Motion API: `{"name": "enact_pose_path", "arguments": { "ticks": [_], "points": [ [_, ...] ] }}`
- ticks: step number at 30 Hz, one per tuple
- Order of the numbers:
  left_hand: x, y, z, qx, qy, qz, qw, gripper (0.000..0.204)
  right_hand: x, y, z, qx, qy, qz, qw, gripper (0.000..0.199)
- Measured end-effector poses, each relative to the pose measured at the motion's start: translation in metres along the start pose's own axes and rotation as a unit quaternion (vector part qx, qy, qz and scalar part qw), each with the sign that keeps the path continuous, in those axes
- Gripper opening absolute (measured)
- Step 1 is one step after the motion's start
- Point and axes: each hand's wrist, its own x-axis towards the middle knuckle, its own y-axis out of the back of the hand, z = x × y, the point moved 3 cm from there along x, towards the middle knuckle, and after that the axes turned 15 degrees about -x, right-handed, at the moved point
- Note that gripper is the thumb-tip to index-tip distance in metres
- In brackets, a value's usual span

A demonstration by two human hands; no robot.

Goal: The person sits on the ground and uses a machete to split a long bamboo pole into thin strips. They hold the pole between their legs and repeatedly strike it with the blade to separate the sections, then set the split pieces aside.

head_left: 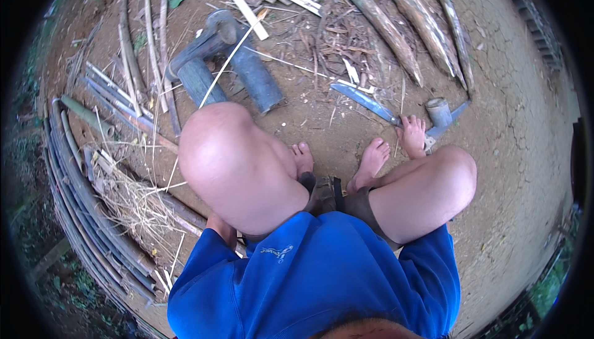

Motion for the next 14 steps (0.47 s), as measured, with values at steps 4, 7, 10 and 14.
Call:
{"name": "enact_pose_path", "arguments": {
  "ticks": [4,7,10,14],
  "points": [
    [0.016,0.028,0.071,-0.081,-0.098,-0.003,0.992,0.089,0.01,-0.023,0.006,0.045,0.038,-0.028,0.998,0.044],
    [0.03,0.045,0.122,-0.134,-0.133,-0.024,0.982,0.086,0.01,-0.035,0.015,0.1,0.07,-0.003,0.993,0.044],
    [0.048,0.05,0.167,-0.181,-0.113,-0.07,0.975,0.083,0.009,-0.033,0.022,0.113,0.073,-0.071,0.988,0.055],
    [0.094,0.064,0.181,-0.386,0.001,-0.106,0.916,0.069,0.02,-0.037,0.028,0.157,0.033,-0.27,0.949,0.075]
  ]
}}
